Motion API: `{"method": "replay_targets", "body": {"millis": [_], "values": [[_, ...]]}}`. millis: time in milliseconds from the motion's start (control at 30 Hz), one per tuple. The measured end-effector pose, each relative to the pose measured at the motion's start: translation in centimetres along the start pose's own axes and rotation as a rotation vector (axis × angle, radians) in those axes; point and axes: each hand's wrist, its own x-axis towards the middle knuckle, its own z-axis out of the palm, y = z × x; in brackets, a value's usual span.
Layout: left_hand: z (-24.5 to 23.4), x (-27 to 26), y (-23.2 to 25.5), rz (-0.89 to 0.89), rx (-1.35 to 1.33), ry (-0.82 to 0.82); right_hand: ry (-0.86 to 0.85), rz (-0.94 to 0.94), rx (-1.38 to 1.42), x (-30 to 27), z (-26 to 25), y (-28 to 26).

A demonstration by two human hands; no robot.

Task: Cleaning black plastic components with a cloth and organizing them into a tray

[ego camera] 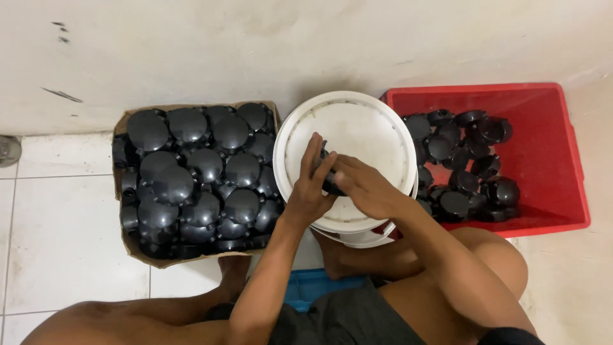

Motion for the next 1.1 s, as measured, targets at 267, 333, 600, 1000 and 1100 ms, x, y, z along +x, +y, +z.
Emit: {"method": "replay_targets", "body": {"millis": [267, 333, 600, 1000, 1100], "values": [[-0.6, 0.5, 0.3, -0.095, 0.005, 0.037, 0.329, -0.175, -0.079, 0.7, 2.5, 3.8], [-0.8, 0.8, 0.5, -0.114, -0.001, 0.039, 0.375, -0.188, -0.075, 0.6, 2.6, 3.9], [-0.2, -0.3, -0.1, -0.202, -0.096, 0.096, 0.394, -0.297, 0.193, 0.4, 1.8, 4.1], [-0.3, 0.2, 0.9, 0.062, 0.054, 0.226, 0.323, 0.045, 0.177, 0.8, 0.2, 3.9], [-0.5, 0.8, 1.5, 0.209, 0.163, 0.184, 0.177, 0.327, 0.283, 0.6, -0.9, 1.5]]}}
